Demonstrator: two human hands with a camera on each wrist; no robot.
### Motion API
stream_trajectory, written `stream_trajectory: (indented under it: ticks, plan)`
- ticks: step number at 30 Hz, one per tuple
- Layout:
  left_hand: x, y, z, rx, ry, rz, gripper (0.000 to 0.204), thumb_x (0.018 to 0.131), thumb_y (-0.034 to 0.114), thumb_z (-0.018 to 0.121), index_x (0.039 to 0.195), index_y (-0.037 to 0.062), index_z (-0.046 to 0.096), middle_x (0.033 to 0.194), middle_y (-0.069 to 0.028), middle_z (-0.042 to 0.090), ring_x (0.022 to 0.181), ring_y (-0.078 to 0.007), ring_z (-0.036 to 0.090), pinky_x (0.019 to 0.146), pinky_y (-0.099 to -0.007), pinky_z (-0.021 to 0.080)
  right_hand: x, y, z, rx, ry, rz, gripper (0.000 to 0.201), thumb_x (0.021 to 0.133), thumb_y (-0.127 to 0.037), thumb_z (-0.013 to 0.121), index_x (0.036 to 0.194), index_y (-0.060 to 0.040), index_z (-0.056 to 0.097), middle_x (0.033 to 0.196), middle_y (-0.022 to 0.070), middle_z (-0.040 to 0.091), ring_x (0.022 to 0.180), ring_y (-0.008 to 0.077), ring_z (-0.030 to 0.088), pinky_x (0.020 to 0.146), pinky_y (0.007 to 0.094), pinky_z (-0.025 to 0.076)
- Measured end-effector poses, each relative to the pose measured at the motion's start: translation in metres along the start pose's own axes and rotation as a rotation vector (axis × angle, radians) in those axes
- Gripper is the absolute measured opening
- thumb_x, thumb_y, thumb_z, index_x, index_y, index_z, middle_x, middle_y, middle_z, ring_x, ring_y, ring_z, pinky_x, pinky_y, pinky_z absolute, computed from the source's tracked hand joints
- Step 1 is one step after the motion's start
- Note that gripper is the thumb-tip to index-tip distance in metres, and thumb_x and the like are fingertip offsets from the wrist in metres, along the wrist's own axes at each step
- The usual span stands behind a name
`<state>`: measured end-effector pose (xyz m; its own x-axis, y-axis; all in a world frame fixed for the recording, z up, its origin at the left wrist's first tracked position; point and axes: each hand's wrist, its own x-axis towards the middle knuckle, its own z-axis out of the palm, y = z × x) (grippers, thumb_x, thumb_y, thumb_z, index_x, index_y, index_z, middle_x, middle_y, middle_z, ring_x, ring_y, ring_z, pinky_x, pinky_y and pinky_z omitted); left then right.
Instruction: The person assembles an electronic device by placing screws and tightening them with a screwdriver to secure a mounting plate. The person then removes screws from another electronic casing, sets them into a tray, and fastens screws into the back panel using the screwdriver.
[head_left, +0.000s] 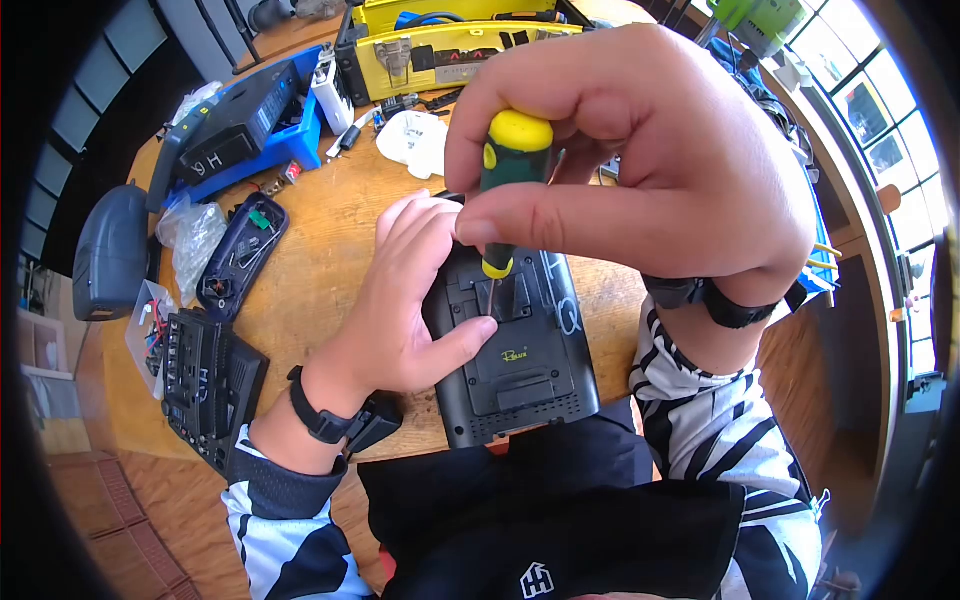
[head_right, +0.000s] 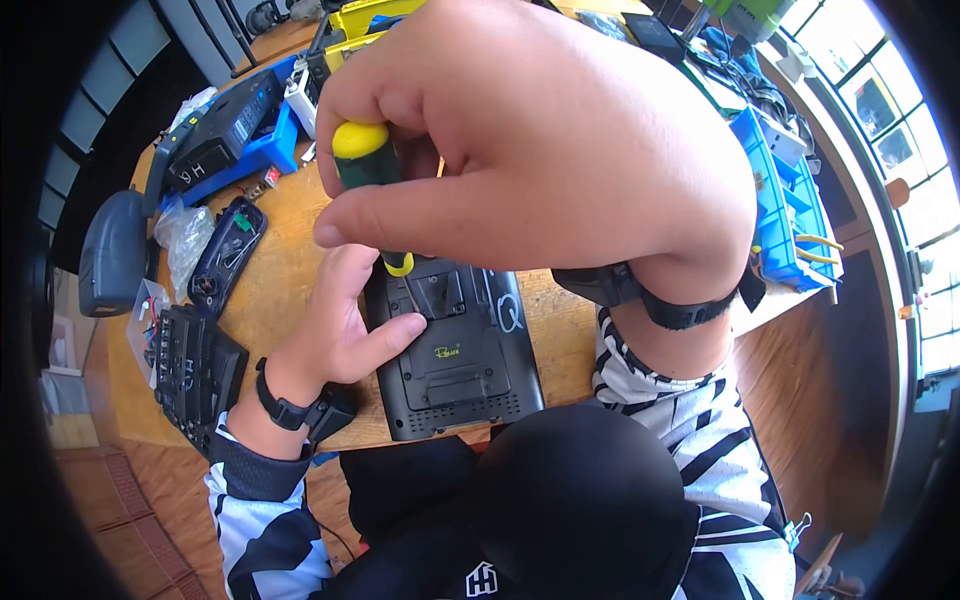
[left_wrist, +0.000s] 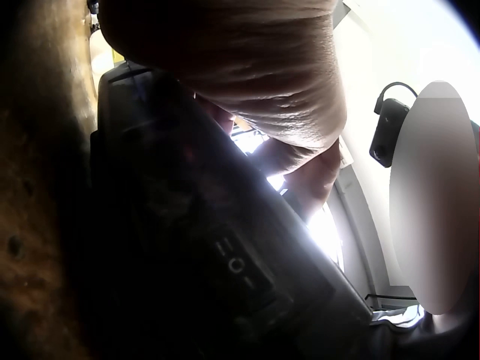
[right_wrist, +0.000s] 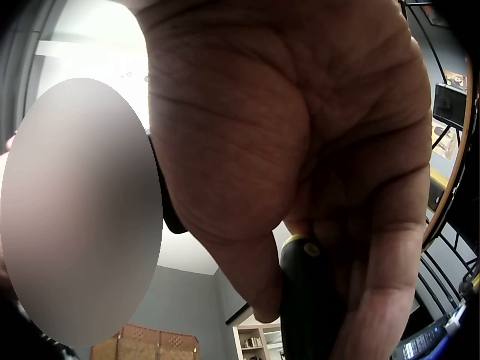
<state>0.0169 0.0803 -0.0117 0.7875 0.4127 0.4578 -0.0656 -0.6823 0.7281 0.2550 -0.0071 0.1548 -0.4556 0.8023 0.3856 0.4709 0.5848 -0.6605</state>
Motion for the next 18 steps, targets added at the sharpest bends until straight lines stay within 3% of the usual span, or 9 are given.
stream_trajectory:
  ticks: [6,8,9,14,16,17,18]
  plan:
    - [0.006,0.0,-0.001,0.007,-0.08,-0.022,0.068,0.085,0.03,0.085,0.141,0.0009,0.059,0.134,-0.0194,0.064,0.131,-0.0442,0.057,0.128,-0.0549,0.03,0.0,-0.004,-0.008,0.031,0.01,0.026,0.02,0.104,-0.008,0.087,0.118,0.0046,0.078,0.102,0.0106,0.082,0.09,0.0142,0.08,0.075,0.025,0.064]
    - [0.007,-0.004,0.0,0.034,-0.067,0.07,0.068,0.087,0.031,0.085,0.142,0.0011,0.059,0.134,-0.0187,0.065,0.131,-0.0427,0.058,0.128,-0.0544,0.031,-0.001,-0.004,-0.011,0.036,0.012,0.029,0.021,0.104,-0.01,0.087,0.117,0.0044,0.079,0.101,0.0103,0.082,0.09,0.0141,0.08,0.075,0.0251,0.063]
    - [0.009,-0.005,-0.001,0.091,-0.041,0.139,0.065,0.089,0.033,0.085,0.141,0.0017,0.06,0.13,-0.017,0.066,0.128,-0.0414,0.06,0.127,-0.0532,0.032,-0.001,-0.004,-0.013,0.037,0.015,0.031,0.021,0.104,-0.01,0.087,0.116,0.0044,0.079,0.1,0.0102,0.082,0.09,0.0141,0.08,0.076,0.0251,0.062]
    - [0.015,-0.002,-0.005,0.06,-0.073,0.131,0.058,0.093,0.036,0.084,0.138,0.0053,0.065,0.129,-0.0124,0.07,0.129,-0.0371,0.061,0.129,-0.0518,0.029,-0.002,-0.004,-0.018,-0.018,0.024,0.017,0.021,0.105,-0.013,0.088,0.114,0.0041,0.08,0.097,0.0095,0.082,0.088,0.0138,0.079,0.076,0.0252,0.06]
    - [0.016,-0.001,-0.006,0.047,-0.098,0.11,0.055,0.093,0.042,0.083,0.132,0.0051,0.071,0.131,-0.0124,0.064,0.133,-0.0353,0.054,0.128,-0.049,0.029,-0.003,-0.004,-0.019,-0.041,0.026,0.015,0.022,0.105,-0.014,0.089,0.113,0.004,0.08,0.096,0.0092,0.082,0.088,0.0137,0.079,0.077,0.0253,0.059]
    - [0.018,-0.001,-0.007,0.05,-0.096,0.114,0.055,0.093,0.042,0.083,0.132,0.0051,0.071,0.131,-0.0124,0.064,0.133,-0.0353,0.054,0.128,-0.049,0.029,-0.005,-0.007,-0.014,0.177,0.116,0.136,0.022,0.102,-0.009,0.09,0.114,0.0049,0.079,0.098,0.0083,0.081,0.088,0.0138,0.077,0.08,0.0255,0.059]
    - [0.017,-0.001,-0.008,0.055,-0.114,0.1,0.055,0.094,0.043,0.082,0.132,0.0054,0.071,0.129,-0.0122,0.063,0.13,-0.0351,0.053,0.128,-0.0489,0.028,-0.004,-0.007,-0.012,0.176,0.116,0.134,0.022,0.102,-0.009,0.09,0.114,0.0049,0.079,0.098,0.0083,0.081,0.088,0.0138,0.077,0.08,0.0255,0.059]
